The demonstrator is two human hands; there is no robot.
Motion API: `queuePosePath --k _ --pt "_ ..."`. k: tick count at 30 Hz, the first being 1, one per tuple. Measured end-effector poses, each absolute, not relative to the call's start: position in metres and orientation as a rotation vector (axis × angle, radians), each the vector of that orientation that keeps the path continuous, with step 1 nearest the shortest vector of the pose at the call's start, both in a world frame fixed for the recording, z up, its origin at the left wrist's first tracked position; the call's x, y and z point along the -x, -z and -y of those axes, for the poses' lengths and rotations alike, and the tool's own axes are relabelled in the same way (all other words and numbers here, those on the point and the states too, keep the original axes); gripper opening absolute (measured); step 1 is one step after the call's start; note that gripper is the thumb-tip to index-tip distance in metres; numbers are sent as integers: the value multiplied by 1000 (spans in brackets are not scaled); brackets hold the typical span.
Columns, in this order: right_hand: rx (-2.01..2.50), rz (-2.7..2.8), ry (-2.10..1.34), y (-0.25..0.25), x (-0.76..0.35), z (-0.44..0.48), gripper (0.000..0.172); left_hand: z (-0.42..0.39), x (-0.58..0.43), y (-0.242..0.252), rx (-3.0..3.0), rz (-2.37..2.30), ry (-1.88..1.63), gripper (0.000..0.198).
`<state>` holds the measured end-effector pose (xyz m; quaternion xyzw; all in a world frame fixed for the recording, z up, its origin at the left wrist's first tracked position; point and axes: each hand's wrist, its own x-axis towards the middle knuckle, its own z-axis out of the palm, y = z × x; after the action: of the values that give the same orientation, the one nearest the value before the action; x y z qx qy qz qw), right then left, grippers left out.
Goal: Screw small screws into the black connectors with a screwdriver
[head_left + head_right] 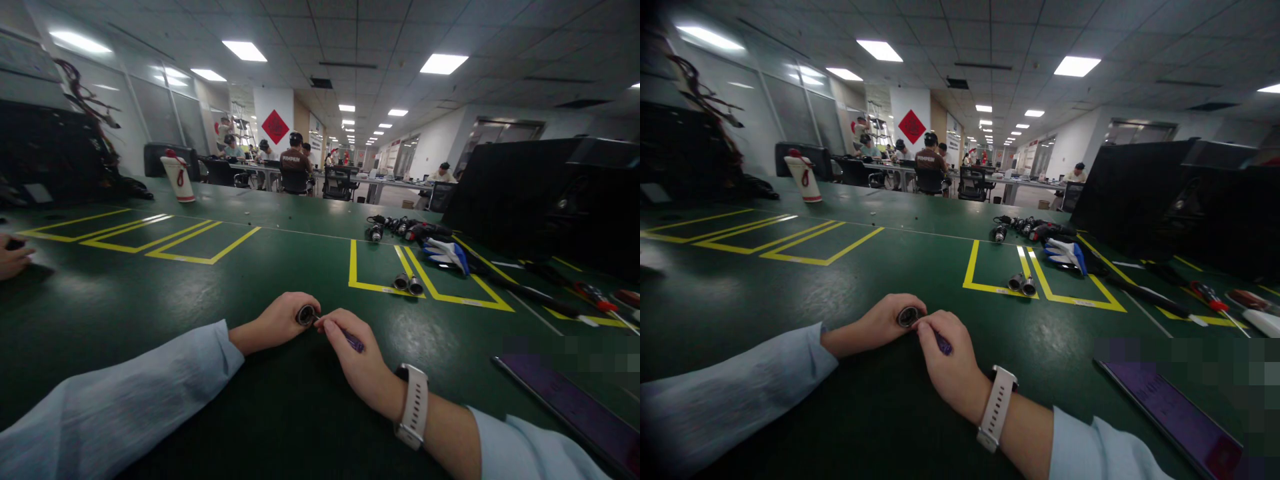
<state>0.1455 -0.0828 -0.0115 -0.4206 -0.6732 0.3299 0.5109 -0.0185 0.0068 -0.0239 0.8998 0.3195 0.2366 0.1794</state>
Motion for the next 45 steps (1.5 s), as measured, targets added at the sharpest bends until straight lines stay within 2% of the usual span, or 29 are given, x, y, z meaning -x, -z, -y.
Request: queuePosePath --k 3,11,14,20,23,26,31,34,38,45 --pt "1005 1584 -831 12 -146 82 23 -3 19 22 -2682 -882 -617 11" --pt "949 1132 -1272 19 -149 69 29 -1 20 18 -2662 -787 -582 9" --pt "941 1215 -1213 18 -149 72 29 -2 20 20 -2656 -826 -584 10" --pt "1057 1581 -788 13 -147 84 16 2 17 20 -2764 -976 -513 13" --pt "1102 1627 -695 14 -147 85 14 4 16 20 -2828 -963 -507 13" --pt "1091 1555 -793 16 -150 81 17 5 17 19 -2848 -922 -495 14" --pt "1002 1220 -1156 18 -151 72 20 4 19 16 -2745 -815 -552 14" --pt "955 1102 -1228 18 -150 70 20 3 19 14 -2660 -784 -597 12" --pt "921 1138 -1213 18 -149 72 21 1 20 15 -2631 -817 -591 12" --pt "1137 1461 -878 9 -147 82 19 3 19 21 -2748 -913 -529 14"
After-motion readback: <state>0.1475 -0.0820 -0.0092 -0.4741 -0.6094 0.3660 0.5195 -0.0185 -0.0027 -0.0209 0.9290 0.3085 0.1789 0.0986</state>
